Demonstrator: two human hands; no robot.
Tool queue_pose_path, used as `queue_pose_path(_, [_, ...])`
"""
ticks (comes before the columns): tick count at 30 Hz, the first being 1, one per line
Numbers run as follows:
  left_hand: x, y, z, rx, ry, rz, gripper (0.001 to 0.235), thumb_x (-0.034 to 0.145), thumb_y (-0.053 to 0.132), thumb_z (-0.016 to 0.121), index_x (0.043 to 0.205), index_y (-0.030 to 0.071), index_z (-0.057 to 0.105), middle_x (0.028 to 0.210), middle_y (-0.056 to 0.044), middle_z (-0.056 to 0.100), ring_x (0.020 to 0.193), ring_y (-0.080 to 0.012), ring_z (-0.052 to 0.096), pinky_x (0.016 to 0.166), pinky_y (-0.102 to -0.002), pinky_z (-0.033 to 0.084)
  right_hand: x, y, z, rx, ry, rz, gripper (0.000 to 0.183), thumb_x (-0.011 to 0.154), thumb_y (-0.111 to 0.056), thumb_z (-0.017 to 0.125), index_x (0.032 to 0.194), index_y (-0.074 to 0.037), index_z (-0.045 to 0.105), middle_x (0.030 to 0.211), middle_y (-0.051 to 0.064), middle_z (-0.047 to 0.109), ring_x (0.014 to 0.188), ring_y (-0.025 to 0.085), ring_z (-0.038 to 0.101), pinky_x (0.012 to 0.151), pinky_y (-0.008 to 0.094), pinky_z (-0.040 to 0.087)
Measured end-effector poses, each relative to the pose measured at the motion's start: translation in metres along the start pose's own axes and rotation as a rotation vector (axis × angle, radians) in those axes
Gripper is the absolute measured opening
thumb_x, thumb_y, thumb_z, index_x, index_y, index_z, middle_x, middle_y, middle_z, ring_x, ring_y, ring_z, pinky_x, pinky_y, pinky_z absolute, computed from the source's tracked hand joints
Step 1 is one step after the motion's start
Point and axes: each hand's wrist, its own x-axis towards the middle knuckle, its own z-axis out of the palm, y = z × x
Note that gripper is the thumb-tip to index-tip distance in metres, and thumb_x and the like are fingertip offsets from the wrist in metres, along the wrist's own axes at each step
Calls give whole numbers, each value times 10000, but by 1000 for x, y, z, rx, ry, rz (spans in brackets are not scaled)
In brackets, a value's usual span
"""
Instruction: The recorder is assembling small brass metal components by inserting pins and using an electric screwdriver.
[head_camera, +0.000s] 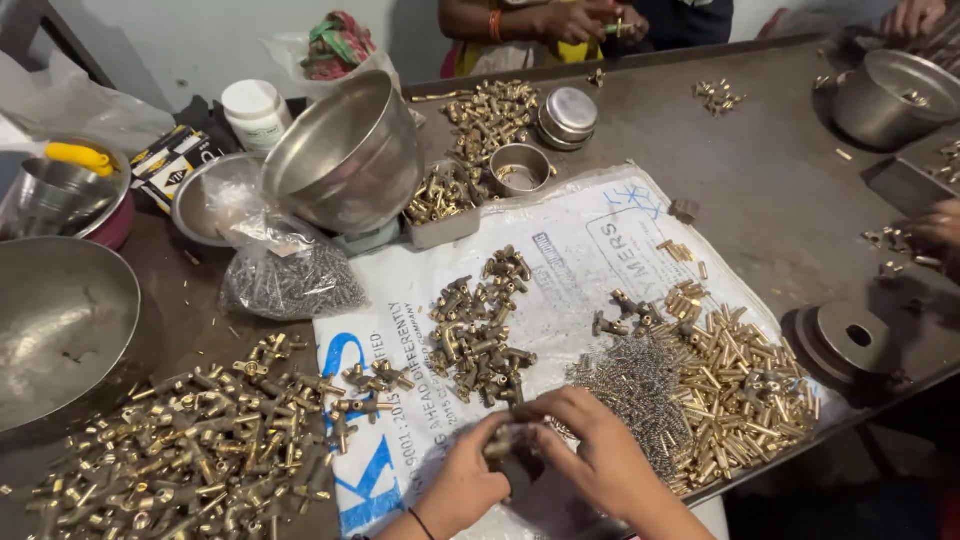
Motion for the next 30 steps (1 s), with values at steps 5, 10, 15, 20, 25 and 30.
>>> queue_pose_path(5, [5, -35, -27, 218, 14, 110, 208, 860, -29, 659, 1056, 5, 719, 731, -32, 643, 530, -74, 554, 471, -244, 450, -9, 21, 21, -82, 3, 252, 228, 862, -205, 681, 1045, -97, 766, 1033, 57, 732, 974, 262, 719, 841, 357, 578])
queue_pose_path(10, [11, -44, -42, 169, 86, -46, 175, 954, 104, 538, 879, 3, 660, 555, -95, 601, 395, -130, 528, 378, -265, 368, -15, 18, 49, -413, -81, -42, 246, 783, -158, 676, 1009, -80, 735, 1052, 66, 695, 983, 311, 654, 780, 418, 553])
queue_pose_path(15, [18, -50, -51, 166, -21, -107, 162, 889, 16, 480, 873, -26, 636, 631, -88, 639, 435, -139, 559, 410, -293, 413, -3, 15, 56, -465, -132, 58, 144, 806, -181, 672, 889, -63, 673, 965, 79, 658, 948, 329, 647, 763, 422, 549])
queue_pose_path(20, [14, -29, -46, 203, -52, -32, 277, 789, -63, 524, 1026, -5, 655, 685, -60, 617, 487, -123, 564, 460, -293, 444, -4, 27, 50, 12, -36, 360, 191, 831, -107, 728, 1022, -92, 727, 954, 56, 725, 896, 245, 721, 783, 352, 591])
queue_pose_path(25, [16, -35, -52, 209, -148, 33, 297, 818, -57, 587, 1102, -54, 675, 770, -31, 659, 585, -87, 596, 534, -264, 488, -12, 40, 60, 409, 32, 296, 143, 826, 13, 776, 964, -17, 756, 966, 62, 776, 918, 137, 737, 831, 293, 595])
queue_pose_path(30, [14, -34, -53, 256, -112, -40, 392, 796, -28, 606, 1176, 7, 695, 709, -34, 667, 554, -86, 613, 517, -255, 489, -15, 45, 63, 620, 77, 482, 110, 807, 17, 768, 914, -7, 778, 960, 83, 781, 906, 169, 733, 848, 311, 589])
